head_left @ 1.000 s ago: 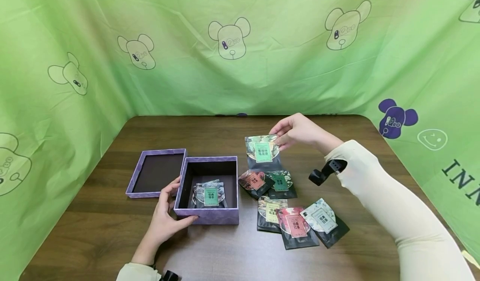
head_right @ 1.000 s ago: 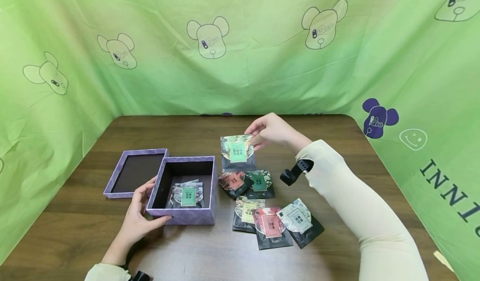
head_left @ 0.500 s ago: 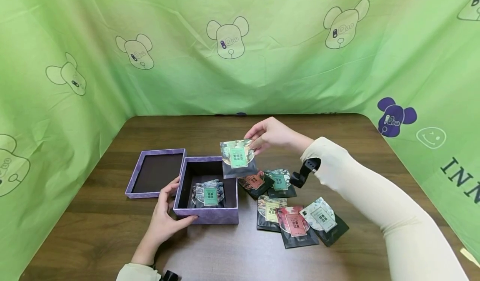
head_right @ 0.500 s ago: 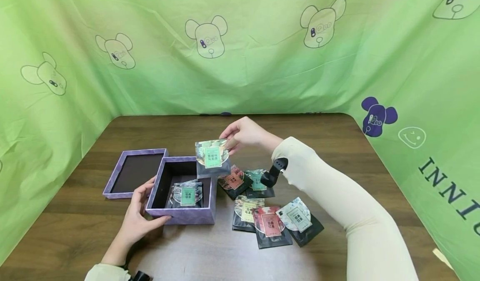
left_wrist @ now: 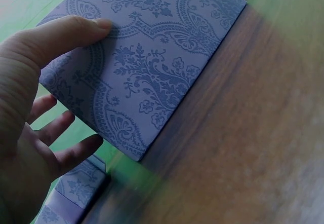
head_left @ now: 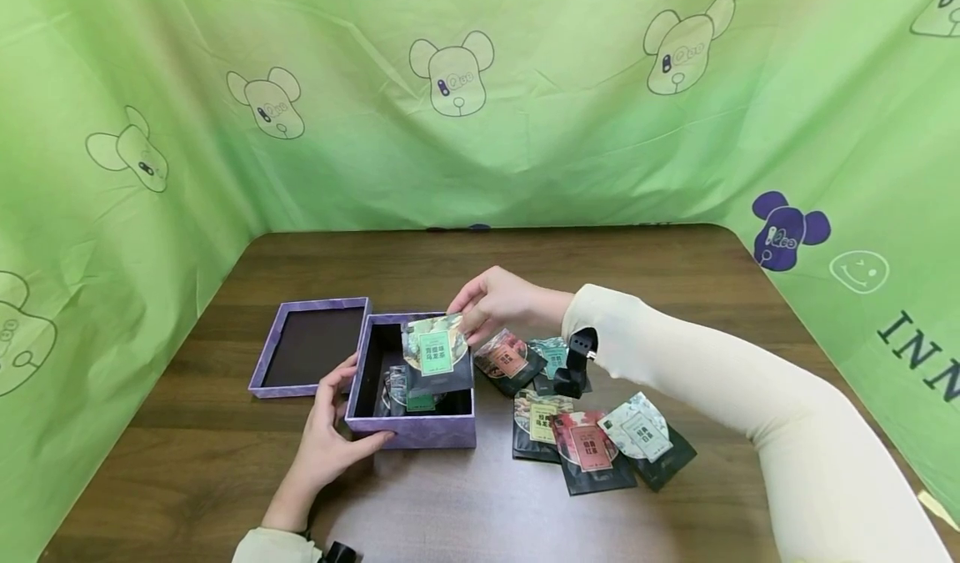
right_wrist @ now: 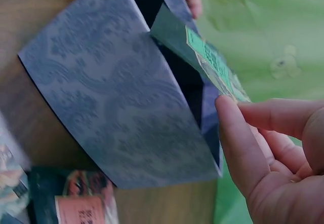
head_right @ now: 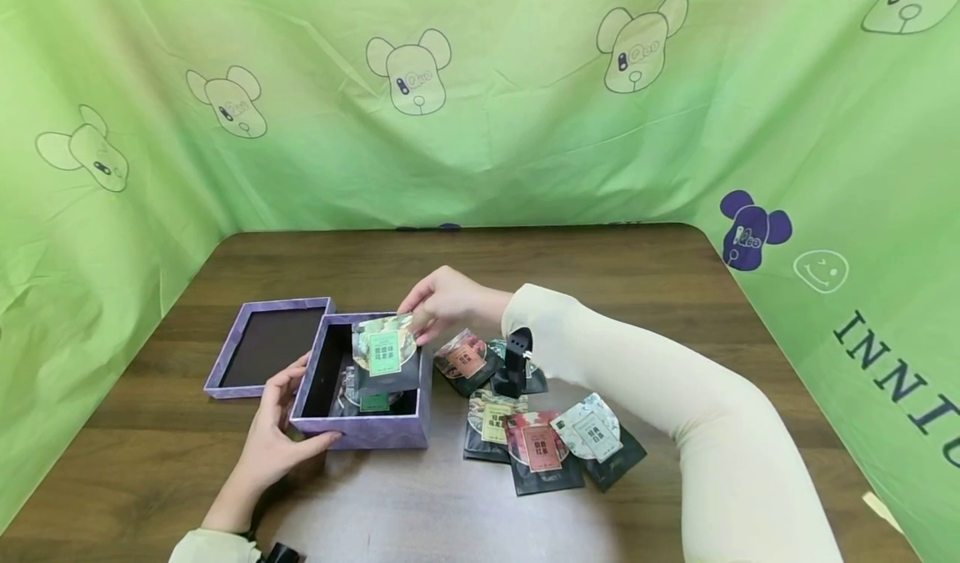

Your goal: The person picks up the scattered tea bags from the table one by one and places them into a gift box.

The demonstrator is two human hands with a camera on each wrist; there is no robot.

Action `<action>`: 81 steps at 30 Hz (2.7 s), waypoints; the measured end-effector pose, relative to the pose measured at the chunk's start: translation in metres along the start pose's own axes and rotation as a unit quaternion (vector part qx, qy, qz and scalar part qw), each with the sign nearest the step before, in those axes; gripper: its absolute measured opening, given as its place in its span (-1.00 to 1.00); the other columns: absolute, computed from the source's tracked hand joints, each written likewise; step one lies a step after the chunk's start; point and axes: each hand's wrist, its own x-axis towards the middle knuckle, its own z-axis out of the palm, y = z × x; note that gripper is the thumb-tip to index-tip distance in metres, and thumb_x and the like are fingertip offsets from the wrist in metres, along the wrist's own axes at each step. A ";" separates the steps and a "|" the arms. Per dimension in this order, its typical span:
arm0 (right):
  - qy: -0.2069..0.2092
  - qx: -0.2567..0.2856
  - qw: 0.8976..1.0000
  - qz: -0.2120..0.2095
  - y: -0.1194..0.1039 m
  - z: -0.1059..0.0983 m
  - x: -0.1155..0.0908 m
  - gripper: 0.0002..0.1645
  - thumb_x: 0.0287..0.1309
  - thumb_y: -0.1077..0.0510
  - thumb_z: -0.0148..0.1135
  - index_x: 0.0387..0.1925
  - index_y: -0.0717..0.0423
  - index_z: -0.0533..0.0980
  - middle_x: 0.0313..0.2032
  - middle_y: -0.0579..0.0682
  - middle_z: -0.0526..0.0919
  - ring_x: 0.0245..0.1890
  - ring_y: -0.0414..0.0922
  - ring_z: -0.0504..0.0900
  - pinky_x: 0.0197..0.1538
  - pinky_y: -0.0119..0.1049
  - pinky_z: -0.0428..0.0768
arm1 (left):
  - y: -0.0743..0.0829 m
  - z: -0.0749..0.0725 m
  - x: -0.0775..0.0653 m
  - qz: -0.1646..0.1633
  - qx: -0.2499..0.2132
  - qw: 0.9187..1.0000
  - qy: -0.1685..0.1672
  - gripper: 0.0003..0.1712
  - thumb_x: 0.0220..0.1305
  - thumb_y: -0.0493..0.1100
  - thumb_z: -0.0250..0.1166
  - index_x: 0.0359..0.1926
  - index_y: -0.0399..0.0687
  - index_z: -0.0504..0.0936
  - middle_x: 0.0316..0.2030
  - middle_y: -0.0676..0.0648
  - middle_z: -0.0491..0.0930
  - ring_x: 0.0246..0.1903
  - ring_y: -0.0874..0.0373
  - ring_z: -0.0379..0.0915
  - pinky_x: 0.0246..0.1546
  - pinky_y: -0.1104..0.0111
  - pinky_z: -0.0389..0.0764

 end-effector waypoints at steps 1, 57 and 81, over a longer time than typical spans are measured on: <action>-0.002 -0.001 1.000 0.003 0.001 0.003 0.000 -0.67 0.03 0.56 0.17 -0.09 0.50 0.55 -0.46 0.12 0.67 -0.52 -0.09 0.68 -0.21 -0.10 0.71 | 0.000 0.000 0.000 0.001 -0.002 1.000 0.000 0.11 -0.44 -0.68 0.55 0.25 -0.51 0.21 0.35 -0.50 0.16 0.21 0.06 0.31 0.05 0.52 0.49; 0.008 -0.028 1.000 0.001 0.041 -0.075 -0.052 -0.54 -0.04 0.57 0.23 -0.02 0.46 0.44 -0.30 0.02 0.65 -0.30 -0.12 0.65 -0.12 -0.16 0.69 | -0.001 0.001 0.001 0.007 -0.005 1.000 0.002 0.07 -0.44 -0.69 0.54 0.21 -0.55 0.22 0.35 -0.45 0.19 0.22 0.02 0.34 0.08 0.49 0.49; 0.071 -0.224 0.972 -0.006 0.119 -0.098 -0.056 -0.22 -0.26 0.35 0.56 0.10 0.44 0.45 -0.23 0.16 0.48 -0.34 -0.07 0.40 -0.40 -0.33 0.44 | -0.002 0.000 0.000 0.010 -0.006 1.000 0.005 0.07 -0.44 -0.69 0.53 0.22 -0.54 0.22 0.36 -0.37 0.23 0.19 0.06 0.34 0.05 0.50 0.50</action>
